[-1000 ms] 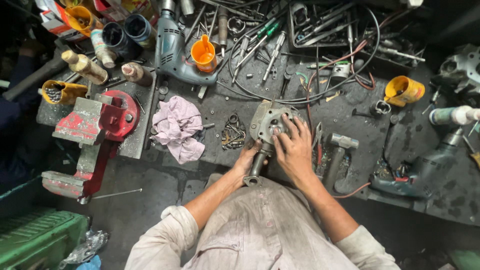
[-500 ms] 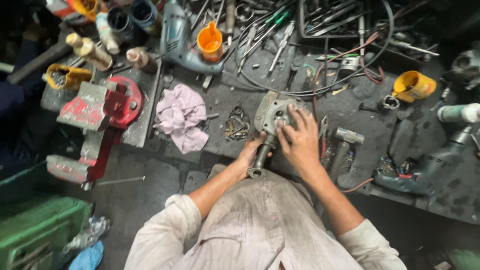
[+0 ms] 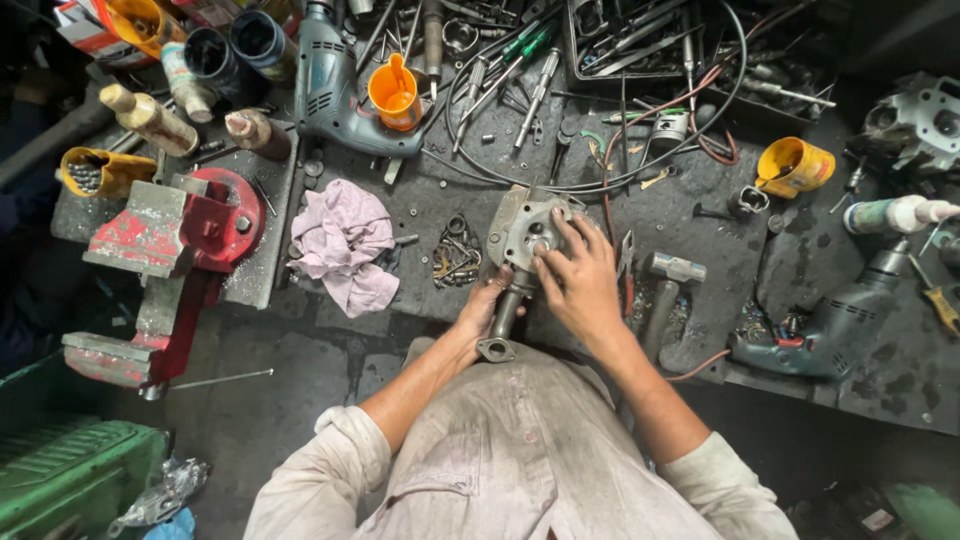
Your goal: The person uses a hammer and punch to remove a pin from an engine cylinder head, then cleans the interior with a cloth and reinserts the pin. The person repeats the cleaning and pin insertion process multiple times.
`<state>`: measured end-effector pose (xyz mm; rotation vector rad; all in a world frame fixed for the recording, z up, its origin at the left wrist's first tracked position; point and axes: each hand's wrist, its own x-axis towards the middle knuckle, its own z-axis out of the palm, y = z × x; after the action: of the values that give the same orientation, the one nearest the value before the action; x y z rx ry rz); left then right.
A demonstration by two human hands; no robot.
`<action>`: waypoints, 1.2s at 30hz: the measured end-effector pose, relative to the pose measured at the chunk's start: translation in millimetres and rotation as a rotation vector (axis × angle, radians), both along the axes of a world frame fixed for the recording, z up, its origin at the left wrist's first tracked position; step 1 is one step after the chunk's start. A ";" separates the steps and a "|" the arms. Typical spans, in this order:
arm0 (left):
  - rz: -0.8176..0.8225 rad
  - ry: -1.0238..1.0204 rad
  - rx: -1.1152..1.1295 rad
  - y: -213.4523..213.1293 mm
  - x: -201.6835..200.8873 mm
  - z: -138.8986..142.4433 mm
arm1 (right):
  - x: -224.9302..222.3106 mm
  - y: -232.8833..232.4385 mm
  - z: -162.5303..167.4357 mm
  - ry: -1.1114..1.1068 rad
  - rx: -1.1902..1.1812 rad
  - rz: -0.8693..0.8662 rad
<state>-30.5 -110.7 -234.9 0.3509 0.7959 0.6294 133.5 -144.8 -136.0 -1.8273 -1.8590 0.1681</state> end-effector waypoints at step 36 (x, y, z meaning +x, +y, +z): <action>-0.067 0.105 0.043 12.1 2.9 5.7 | 56.2 60.8 80.7 0.186 -0.242 0.015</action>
<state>-27.6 -98.5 -229.2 0.4505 0.8686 0.5695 189.7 -84.0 -55.2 -1.8823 -1.7853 0.5706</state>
